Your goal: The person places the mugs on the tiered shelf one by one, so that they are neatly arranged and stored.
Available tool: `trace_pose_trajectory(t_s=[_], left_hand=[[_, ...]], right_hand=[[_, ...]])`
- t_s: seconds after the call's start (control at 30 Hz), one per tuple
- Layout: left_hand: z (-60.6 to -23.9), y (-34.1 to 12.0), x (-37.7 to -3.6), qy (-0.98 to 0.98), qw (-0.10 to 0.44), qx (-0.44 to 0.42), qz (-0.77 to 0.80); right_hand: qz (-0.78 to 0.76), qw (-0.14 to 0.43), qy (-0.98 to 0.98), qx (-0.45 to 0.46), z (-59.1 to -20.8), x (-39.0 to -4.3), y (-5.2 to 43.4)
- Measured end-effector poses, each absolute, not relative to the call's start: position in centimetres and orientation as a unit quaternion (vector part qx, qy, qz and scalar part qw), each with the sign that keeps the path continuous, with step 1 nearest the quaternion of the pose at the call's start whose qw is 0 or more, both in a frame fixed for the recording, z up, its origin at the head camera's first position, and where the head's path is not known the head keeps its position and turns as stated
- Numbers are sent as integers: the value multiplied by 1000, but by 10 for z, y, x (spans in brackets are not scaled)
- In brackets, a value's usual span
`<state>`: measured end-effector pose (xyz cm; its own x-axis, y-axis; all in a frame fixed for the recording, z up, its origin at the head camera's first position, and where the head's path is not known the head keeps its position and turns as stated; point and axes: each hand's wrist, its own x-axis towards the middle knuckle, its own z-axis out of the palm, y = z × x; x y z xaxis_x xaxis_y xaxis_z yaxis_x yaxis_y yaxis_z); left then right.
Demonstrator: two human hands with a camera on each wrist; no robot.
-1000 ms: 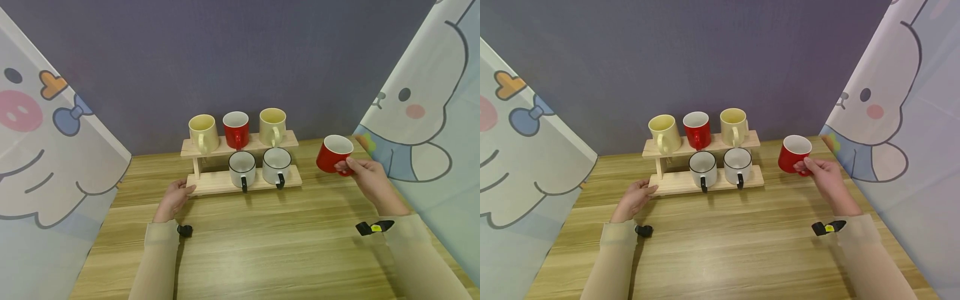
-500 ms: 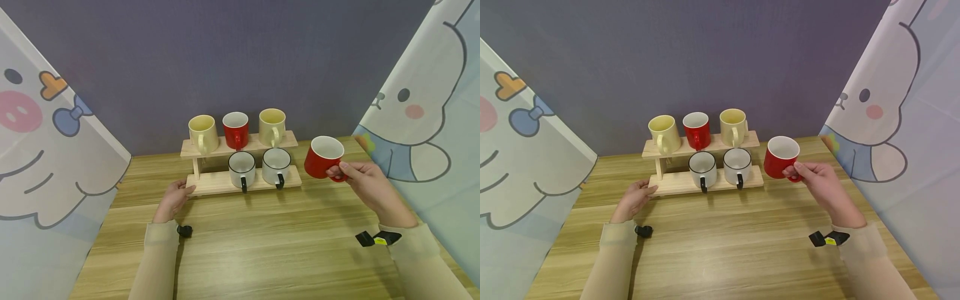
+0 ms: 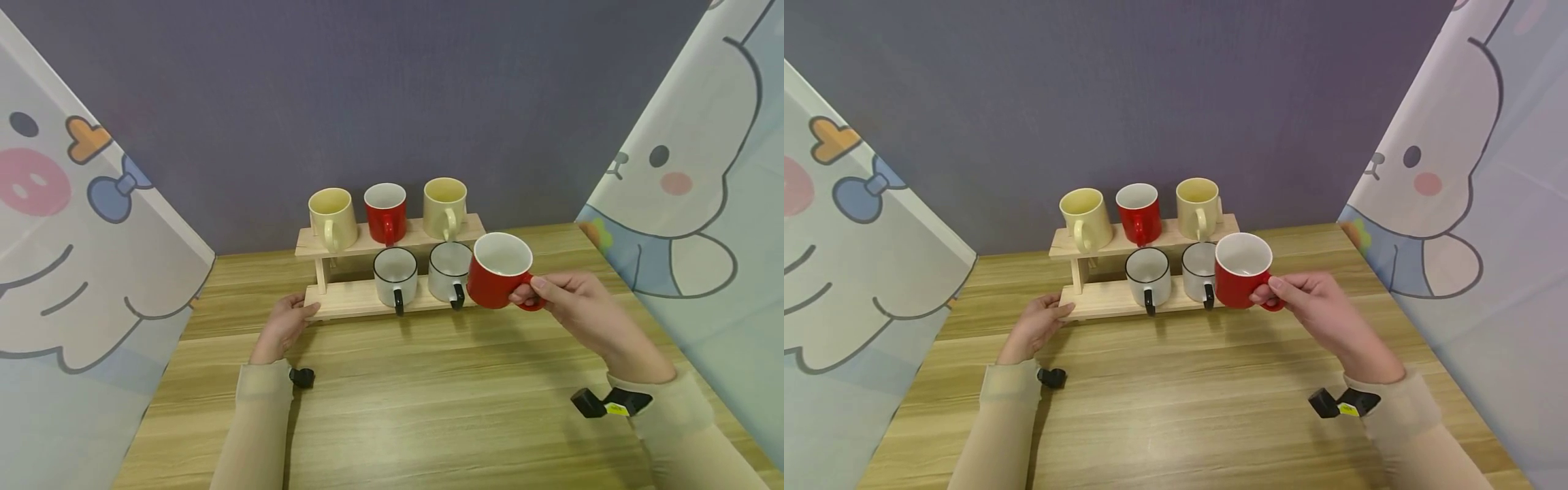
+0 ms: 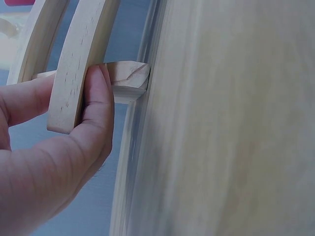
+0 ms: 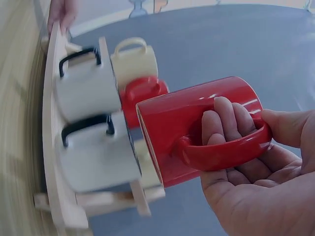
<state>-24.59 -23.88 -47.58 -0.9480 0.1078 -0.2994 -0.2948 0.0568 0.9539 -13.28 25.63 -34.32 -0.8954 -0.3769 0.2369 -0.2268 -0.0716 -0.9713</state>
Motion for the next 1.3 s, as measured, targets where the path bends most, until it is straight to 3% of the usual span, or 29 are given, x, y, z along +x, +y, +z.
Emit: trace_pose_trajectory(t_s=[0.8,1.3], left_hand=[[-475,-240,-247,716,152,-77,677],[-478,-236,-248,713,126,-68,687]], right_hand=[[-665,151,700,-214,-353,-132,134],[-677,140,697,-191,-379,-138,51]])
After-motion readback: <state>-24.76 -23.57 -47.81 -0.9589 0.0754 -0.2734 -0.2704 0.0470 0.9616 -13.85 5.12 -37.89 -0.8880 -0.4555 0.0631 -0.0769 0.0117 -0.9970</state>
